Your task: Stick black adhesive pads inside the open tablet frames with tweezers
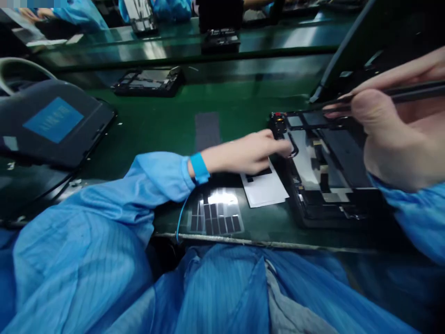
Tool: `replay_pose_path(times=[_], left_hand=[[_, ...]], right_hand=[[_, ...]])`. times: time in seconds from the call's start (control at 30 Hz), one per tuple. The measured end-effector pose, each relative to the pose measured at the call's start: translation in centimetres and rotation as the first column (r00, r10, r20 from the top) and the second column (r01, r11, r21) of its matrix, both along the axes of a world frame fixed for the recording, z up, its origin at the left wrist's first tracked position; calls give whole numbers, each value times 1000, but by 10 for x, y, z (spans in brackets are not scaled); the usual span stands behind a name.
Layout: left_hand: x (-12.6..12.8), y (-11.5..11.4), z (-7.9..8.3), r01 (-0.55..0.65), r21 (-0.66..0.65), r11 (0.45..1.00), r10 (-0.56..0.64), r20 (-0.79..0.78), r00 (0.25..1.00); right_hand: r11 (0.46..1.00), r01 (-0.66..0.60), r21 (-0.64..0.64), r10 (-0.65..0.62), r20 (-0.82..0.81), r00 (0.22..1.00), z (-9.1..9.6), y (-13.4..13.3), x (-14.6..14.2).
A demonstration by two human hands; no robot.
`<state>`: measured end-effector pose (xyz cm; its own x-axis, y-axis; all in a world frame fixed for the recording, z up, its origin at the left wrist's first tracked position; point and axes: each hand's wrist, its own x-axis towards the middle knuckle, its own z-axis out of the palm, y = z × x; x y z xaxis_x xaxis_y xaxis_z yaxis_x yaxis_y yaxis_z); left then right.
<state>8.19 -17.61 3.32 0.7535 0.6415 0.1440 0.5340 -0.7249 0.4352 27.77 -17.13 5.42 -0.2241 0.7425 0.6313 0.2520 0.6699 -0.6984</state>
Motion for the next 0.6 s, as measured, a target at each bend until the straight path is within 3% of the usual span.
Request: replay_pose_path(times=[0.07, 0.1, 0.17, 0.23, 0.3, 0.4, 0.6], left_hand=[[-26, 8, 13, -157, -182, 971, 168, 42, 985], [-40, 12, 17, -245, -269, 932, 258, 15, 966], [-63, 19, 20, -370, -403, 837, 345, -138, 929], [-76, 22, 15, -408, -465, 786, 282, -319, 905], [-79, 24, 9, -374, -506, 778, 174, -399, 901], [-73, 24, 4, -280, -591, 756, 59, -364, 929], [-68, 22, 8, -346, -571, 745, 97, -420, 902]], right_hand=[[995, -85, -49, 91, 147, 985, 5, -11, -14], [979, -174, -109, 194, 209, 959, 3, -15, -23], [883, -370, -289, 442, 248, 862, -10, -21, -45], [781, -473, -408, 583, 203, 787, -27, -21, -68], [743, -495, -450, 613, 163, 773, -41, -16, -87], [747, -495, -444, 601, 132, 788, -50, -8, -102], [751, -512, -416, 602, 115, 790, -49, -11, -104]])
